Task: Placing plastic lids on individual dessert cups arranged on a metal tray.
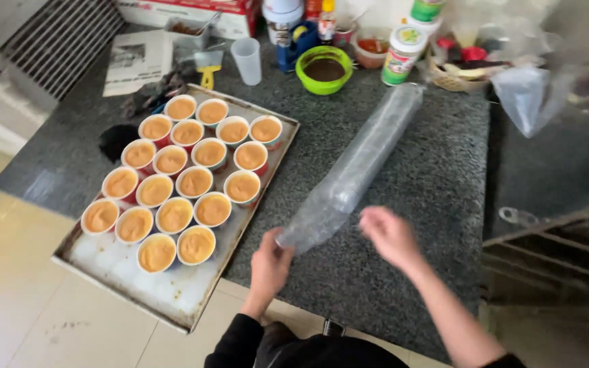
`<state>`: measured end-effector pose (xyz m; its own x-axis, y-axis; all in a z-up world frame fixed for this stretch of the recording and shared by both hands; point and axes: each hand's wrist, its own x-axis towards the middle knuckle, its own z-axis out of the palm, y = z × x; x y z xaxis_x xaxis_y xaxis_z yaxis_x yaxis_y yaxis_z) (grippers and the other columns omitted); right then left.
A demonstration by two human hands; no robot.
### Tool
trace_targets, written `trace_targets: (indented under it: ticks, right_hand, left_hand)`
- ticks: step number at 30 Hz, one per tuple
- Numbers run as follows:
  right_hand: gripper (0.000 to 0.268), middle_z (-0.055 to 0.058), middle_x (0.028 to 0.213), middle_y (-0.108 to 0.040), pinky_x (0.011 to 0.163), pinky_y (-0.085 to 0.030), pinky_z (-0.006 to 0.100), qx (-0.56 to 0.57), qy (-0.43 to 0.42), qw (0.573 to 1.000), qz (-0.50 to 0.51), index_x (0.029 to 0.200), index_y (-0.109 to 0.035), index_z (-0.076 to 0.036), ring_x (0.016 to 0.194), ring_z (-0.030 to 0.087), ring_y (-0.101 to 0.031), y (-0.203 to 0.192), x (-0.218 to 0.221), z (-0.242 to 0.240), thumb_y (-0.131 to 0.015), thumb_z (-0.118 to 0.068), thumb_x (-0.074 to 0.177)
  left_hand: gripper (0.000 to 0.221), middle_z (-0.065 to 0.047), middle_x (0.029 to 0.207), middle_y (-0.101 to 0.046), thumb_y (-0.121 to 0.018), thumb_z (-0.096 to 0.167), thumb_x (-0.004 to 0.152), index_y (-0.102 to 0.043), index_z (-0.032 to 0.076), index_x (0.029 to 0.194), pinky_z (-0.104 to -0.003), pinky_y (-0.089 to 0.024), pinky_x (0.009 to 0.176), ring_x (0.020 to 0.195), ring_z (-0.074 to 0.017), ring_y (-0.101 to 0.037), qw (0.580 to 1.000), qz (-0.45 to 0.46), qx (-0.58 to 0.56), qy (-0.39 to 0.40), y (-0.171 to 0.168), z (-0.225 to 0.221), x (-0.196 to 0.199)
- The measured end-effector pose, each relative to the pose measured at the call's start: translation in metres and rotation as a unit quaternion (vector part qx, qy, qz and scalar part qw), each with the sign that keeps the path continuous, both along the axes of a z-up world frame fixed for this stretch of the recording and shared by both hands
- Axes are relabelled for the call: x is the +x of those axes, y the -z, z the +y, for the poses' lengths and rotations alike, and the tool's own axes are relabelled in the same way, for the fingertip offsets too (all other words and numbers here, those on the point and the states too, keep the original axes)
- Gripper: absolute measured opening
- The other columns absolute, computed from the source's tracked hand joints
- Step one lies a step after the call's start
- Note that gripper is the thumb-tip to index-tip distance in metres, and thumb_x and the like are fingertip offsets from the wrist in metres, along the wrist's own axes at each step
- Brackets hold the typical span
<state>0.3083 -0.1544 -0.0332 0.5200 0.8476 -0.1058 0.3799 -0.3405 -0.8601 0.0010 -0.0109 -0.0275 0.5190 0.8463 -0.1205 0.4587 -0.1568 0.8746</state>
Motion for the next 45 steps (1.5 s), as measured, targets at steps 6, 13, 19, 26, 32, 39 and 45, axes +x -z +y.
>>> trace_targets:
  ticks: [6, 13, 19, 26, 32, 39, 45]
  right_hand:
    - [0.070, 0.018, 0.153, -0.065, 0.110, -0.055, 0.062, 0.002, -0.061, 0.955, -0.289, 0.168, -0.056, -0.015, 0.137, 0.044, -0.062, -0.048, 0.052, 0.095, -0.071, -0.010, 0.101]
    - [0.106, 0.008, 0.189, -0.026, 0.130, -0.038, 0.065, -0.180, -0.201, 0.834, -0.481, 0.182, -0.029, -0.037, 0.173, 0.047, -0.022, -0.030, 0.022, 0.150, -0.083, -0.022, 0.092]
    - [0.102, 0.011, 0.168, -0.045, 0.123, -0.045, 0.059, -0.214, -0.164, 0.845, -0.462, 0.182, -0.033, -0.032, 0.152, 0.045, -0.051, -0.035, -0.014, 0.109, -0.086, -0.041, 0.095]
    - [0.071, 0.011, 0.133, -0.057, 0.094, -0.062, 0.049, -0.141, -0.150, 0.900, -0.383, 0.162, -0.058, -0.017, 0.109, 0.033, -0.070, -0.025, -0.040, 0.056, -0.076, -0.051, 0.102]
    - [0.074, 0.018, 0.163, -0.057, 0.110, -0.054, 0.069, 0.054, -0.037, 0.884, -0.463, 0.162, -0.067, -0.021, 0.149, 0.048, -0.060, -0.041, -0.035, 0.081, -0.077, -0.059, 0.100]
    - [0.053, 0.017, 0.179, -0.051, 0.132, -0.018, 0.082, -0.086, -0.077, 0.920, -0.375, 0.165, -0.064, -0.028, 0.174, 0.051, -0.025, -0.001, -0.036, 0.097, -0.049, -0.055, 0.122]
    - [0.055, 0.015, 0.179, -0.050, 0.132, -0.021, 0.083, -0.085, -0.099, 0.915, -0.382, 0.166, -0.063, -0.032, 0.175, 0.050, -0.026, -0.003, -0.017, 0.099, -0.047, -0.061, 0.122]
  left_hand:
    - [0.061, -0.011, 0.087, -0.084, -0.086, 0.019, 0.098, -0.057, 0.009, 0.151, -0.041, -0.067, 0.076, 0.081, -0.0246, -0.081, 0.965, -0.088, -0.116, -0.219, 0.035, 0.012, -0.025]
    - [0.025, -0.020, 0.086, -0.080, -0.088, 0.010, 0.100, -0.081, -0.007, 0.116, -0.044, -0.072, 0.065, 0.074, -0.0337, -0.084, 0.867, -0.268, -0.338, -0.250, 0.026, 0.004, -0.039]
    - [0.007, -0.011, 0.098, -0.087, -0.080, 0.010, 0.105, -0.082, 0.004, 0.108, -0.028, -0.053, 0.086, 0.094, -0.0152, -0.073, 0.920, -0.288, -0.159, -0.213, -0.058, 0.001, -0.064]
    - [0.011, -0.010, 0.124, -0.087, -0.069, 0.018, 0.108, -0.068, 0.013, 0.098, -0.037, -0.056, 0.109, 0.130, -0.0231, -0.079, 0.947, -0.274, -0.142, -0.088, -0.042, 0.016, -0.095]
    - [0.013, -0.007, 0.079, -0.065, -0.066, 0.006, 0.090, -0.078, 0.005, 0.088, -0.032, -0.052, 0.078, 0.079, -0.0180, -0.059, 0.961, -0.228, -0.151, -0.031, -0.074, 0.030, -0.098]
    - [0.047, -0.018, 0.131, -0.081, -0.052, -0.001, 0.100, -0.080, -0.003, 0.138, -0.029, -0.066, 0.074, 0.094, -0.0258, -0.083, 0.905, -0.205, -0.371, 0.027, -0.061, 0.029, -0.108]
    - [0.106, -0.029, 0.150, -0.072, -0.092, 0.036, 0.093, -0.034, 0.009, 0.178, -0.059, -0.054, 0.122, 0.143, -0.0501, -0.066, 0.988, -0.066, -0.139, 0.024, -0.048, 0.047, -0.110]
